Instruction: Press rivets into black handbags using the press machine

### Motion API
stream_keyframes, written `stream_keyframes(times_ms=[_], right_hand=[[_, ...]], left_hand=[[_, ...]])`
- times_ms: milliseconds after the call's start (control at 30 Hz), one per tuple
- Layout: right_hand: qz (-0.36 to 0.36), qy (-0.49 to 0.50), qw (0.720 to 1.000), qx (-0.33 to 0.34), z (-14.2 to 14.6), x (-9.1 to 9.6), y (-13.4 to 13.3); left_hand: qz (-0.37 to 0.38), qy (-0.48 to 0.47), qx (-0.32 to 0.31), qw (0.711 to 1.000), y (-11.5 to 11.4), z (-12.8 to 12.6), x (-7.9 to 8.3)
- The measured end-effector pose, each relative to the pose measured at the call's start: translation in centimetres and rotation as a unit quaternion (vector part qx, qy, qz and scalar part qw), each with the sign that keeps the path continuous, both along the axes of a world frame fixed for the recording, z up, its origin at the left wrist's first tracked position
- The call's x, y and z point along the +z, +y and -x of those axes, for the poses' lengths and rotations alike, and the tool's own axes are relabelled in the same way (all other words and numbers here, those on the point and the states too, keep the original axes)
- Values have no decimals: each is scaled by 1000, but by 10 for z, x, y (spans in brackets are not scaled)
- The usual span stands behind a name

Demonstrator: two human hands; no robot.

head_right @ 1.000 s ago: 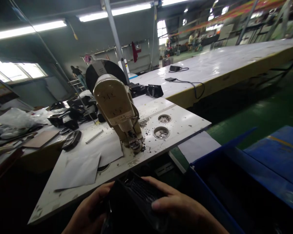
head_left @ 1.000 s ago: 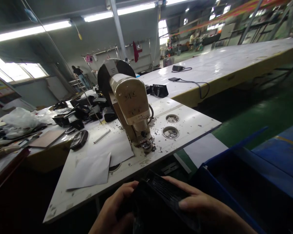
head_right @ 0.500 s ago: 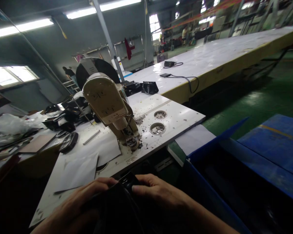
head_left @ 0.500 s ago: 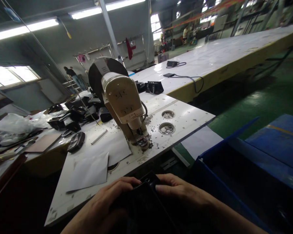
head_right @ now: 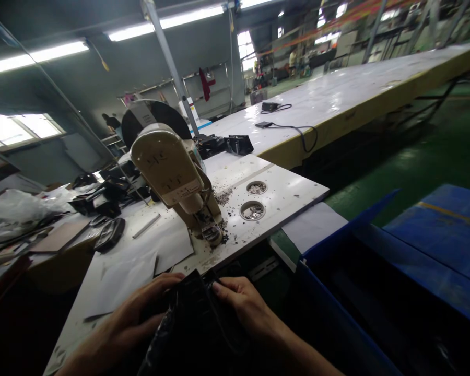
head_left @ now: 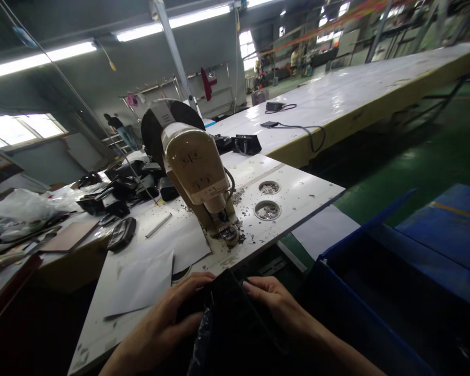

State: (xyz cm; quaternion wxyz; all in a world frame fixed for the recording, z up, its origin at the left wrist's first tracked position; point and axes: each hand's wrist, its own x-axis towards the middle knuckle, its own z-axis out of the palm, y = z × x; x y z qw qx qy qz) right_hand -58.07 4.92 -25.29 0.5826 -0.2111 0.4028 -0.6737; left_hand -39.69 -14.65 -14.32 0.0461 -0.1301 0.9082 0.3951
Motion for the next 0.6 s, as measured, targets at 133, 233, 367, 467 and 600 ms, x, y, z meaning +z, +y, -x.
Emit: stream_keyframes(times_ms=[133,233,367,467,600], right_hand=[[4,1,1000,-19,2,-2,-6],[-4,15,999,-35,4,-2,-11],[4,4,999,-44,9,-9,-24],[0,-8,999,-53,14,-16,-35],[-12,-5,998,-68,24,-20,-48]], left_hand=[[-18,-18,64,998,2,2,10],[41,-32,34,998,8,5,12],[193,-29,-37,980,26,20,2],[258,-20,-13,966,34,31,-14],[275,9,16,961,29,42,-26]])
